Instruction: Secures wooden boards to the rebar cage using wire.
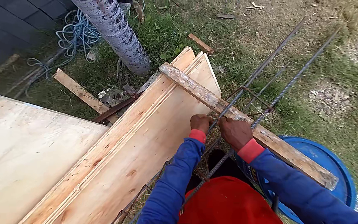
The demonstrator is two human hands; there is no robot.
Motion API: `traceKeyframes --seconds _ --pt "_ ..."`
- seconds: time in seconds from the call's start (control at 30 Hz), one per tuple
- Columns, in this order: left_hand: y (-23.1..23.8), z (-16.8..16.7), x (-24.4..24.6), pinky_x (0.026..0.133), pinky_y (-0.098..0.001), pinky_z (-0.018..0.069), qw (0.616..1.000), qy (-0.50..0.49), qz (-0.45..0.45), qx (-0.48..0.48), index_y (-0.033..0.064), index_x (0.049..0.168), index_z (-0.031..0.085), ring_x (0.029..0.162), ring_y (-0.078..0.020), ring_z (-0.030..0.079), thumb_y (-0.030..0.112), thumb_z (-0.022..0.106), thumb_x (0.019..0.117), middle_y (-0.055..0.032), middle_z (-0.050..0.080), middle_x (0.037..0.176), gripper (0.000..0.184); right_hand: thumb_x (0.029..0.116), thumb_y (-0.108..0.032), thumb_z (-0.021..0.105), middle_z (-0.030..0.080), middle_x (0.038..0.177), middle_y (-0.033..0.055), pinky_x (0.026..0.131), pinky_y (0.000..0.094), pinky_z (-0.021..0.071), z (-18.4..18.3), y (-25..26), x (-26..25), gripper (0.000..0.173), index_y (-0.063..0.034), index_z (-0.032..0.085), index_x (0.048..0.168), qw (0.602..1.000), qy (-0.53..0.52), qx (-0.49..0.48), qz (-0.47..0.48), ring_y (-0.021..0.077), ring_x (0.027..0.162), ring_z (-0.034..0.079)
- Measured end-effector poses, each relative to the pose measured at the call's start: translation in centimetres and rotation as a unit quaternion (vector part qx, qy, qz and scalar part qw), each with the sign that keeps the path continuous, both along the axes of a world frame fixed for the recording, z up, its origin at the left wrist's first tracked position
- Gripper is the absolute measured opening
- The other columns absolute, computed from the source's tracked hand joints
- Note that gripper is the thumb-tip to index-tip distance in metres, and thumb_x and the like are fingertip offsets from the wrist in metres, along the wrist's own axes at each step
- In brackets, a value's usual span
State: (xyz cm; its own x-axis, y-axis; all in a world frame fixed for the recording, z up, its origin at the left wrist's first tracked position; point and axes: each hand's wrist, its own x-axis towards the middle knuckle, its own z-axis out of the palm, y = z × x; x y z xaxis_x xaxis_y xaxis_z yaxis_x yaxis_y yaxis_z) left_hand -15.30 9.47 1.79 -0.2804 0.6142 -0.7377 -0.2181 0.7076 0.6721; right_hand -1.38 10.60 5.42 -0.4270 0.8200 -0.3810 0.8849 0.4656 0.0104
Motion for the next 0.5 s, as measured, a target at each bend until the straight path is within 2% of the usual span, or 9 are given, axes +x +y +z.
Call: traceKeyframes --seconds 0.07,0.17,0.27,0.37,0.43,0.5 --pt "0.9 -0.9 -0.2 0.071 -0.0353 0.06 0.999 -0.013 0.002 -0.042 -0.003 0.1 0.073 0.071 -0.0186 0.071 0.01 0.071 0.0952 -0.0129 0.075 0.085 0.014 0.1077 -0.031 0.046 0.071 0.094 0.0156 0.061 0.0505 0.0561 0.0 -0.1 -0.2 0.034 -0.0055 0.069 0.109 1.0 -0.007 -0.003 -0.002 0.0354 0.073 0.071" --pt "1.9 -1.9 -0.6 0.064 -0.0315 0.0594 0.986 -0.104 0.031 -0.125 -0.0024 0.107 0.068 0.068 -0.0164 0.07 0.01 0.071 0.0945 -0.0123 0.073 0.088 0.018 0.1077 -0.029 0.044 0.07 0.096 0.0162 0.062 0.0497 0.0562 0.0 -0.3 -0.4 0.034 -0.0042 0.067 0.109 0.999 -0.03 -0.012 -0.001 0.035 0.074 0.071" --pt "2.2 -1.7 -0.5 0.06 -0.0315 0.0585 0.978 -0.131 0.072 -0.143 -0.0028 0.105 0.066 0.064 -0.017 0.067 0.008 0.069 0.0937 -0.0125 0.071 0.086 0.016 0.1076 -0.027 0.044 0.07 0.097 0.0169 0.062 0.049 0.0566 0.1 -0.5 -0.5 0.033 -0.0031 0.066 0.112 1.0 -0.028 -0.01 -0.008 0.0351 0.074 0.071" --pt "1.2 -0.4 0.2 0.065 -0.0332 0.0609 0.995 -0.036 0.054 -0.069 -0.0035 0.099 0.072 0.066 -0.0181 0.072 0.009 0.07 0.0944 -0.013 0.074 0.082 0.014 0.1078 -0.026 0.044 0.069 0.098 0.0175 0.063 0.0494 0.0565 0.0 -0.5 -0.4 0.033 -0.0023 0.066 0.112 1.0 -0.018 -0.004 -0.01 0.0357 0.075 0.071" --pt "-0.4 0.9 1.0 0.071 -0.0419 0.06 0.997 0.075 -0.01 -0.013 0.0051 0.096 0.078 0.072 -0.0206 0.073 0.021 0.069 0.0973 -0.0097 0.076 0.083 0.018 0.1064 -0.024 0.047 0.07 0.097 0.0181 0.062 0.0508 0.0564 0.0 -0.7 -0.4 0.031 -0.0016 0.068 0.109 1.0 -0.004 0.002 -0.014 0.0366 0.074 0.071" --pt "-2.0 2.5 1.9 0.067 -0.0508 0.0553 0.982 0.169 -0.077 0.026 0.0124 0.099 0.076 0.073 -0.0262 0.068 0.032 0.063 0.1014 -0.0103 0.072 0.086 0.024 0.1059 -0.025 0.049 0.07 0.097 0.0179 0.063 0.0512 0.0564 -0.1 -0.8 -0.3 0.03 -0.0019 0.069 0.107 1.0 0.002 0.008 -0.017 0.0366 0.074 0.071"
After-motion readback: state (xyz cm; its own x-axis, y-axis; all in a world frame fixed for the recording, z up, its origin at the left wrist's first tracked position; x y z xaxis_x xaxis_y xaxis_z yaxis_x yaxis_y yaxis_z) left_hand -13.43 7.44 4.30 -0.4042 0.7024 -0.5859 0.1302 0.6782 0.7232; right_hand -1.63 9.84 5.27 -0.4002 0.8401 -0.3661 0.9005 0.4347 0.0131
